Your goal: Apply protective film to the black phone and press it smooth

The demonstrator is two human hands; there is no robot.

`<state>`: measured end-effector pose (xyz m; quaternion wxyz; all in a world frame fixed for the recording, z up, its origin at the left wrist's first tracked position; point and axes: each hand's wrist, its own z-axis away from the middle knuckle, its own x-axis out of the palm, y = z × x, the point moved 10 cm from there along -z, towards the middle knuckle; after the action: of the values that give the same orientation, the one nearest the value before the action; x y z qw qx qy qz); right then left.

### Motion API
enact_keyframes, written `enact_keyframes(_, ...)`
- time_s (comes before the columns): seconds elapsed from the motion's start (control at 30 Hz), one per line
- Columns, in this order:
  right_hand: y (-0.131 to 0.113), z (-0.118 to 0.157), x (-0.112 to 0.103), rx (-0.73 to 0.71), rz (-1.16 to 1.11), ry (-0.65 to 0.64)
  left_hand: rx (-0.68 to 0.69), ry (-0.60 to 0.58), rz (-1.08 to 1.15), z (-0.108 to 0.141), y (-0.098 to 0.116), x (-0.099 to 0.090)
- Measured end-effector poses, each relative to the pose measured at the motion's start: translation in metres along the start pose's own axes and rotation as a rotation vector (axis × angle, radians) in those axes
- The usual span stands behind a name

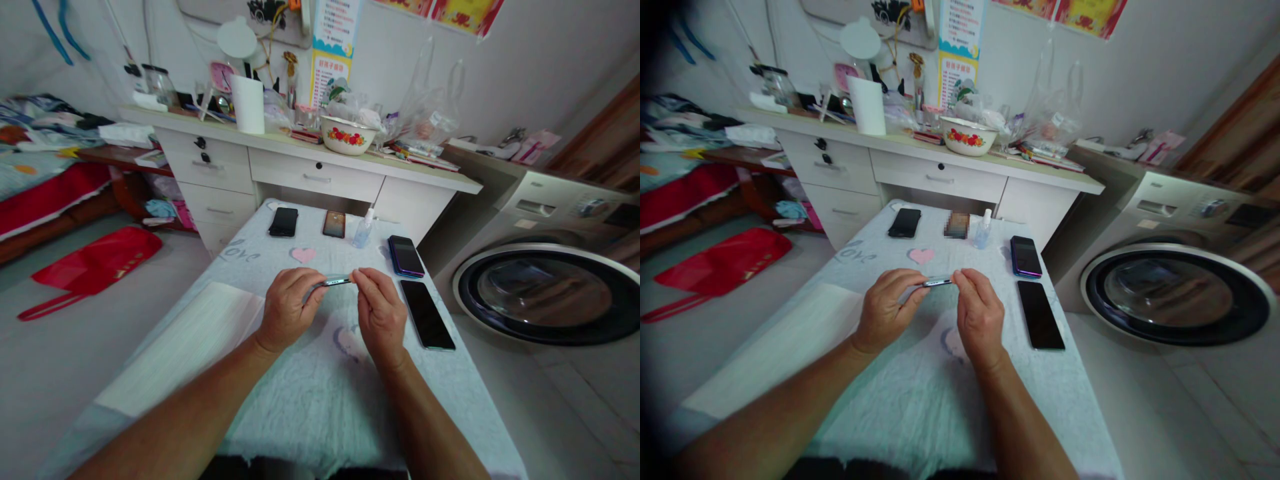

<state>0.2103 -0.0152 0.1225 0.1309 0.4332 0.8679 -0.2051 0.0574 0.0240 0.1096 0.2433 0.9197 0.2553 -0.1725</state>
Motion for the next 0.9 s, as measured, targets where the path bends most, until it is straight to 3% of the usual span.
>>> enact_keyframes(0.33,-0.006,0.0,0.001,-0.015,0.022,0.006,-0.022,-0.012,0.025,0.001,0.0,0.003)
enact_keyframes(0.7,-0.032,0.005,0.016,-0.115,-0.048,-0.059,-0.004,-0.033,0.045,0.002,0.004,0.007)
enact_keyframes(0.9,-0.022,0.007,0.015,-0.084,-0.059,-0.083,0.003,-0.034,0.042,0.001,0.004,0.006)
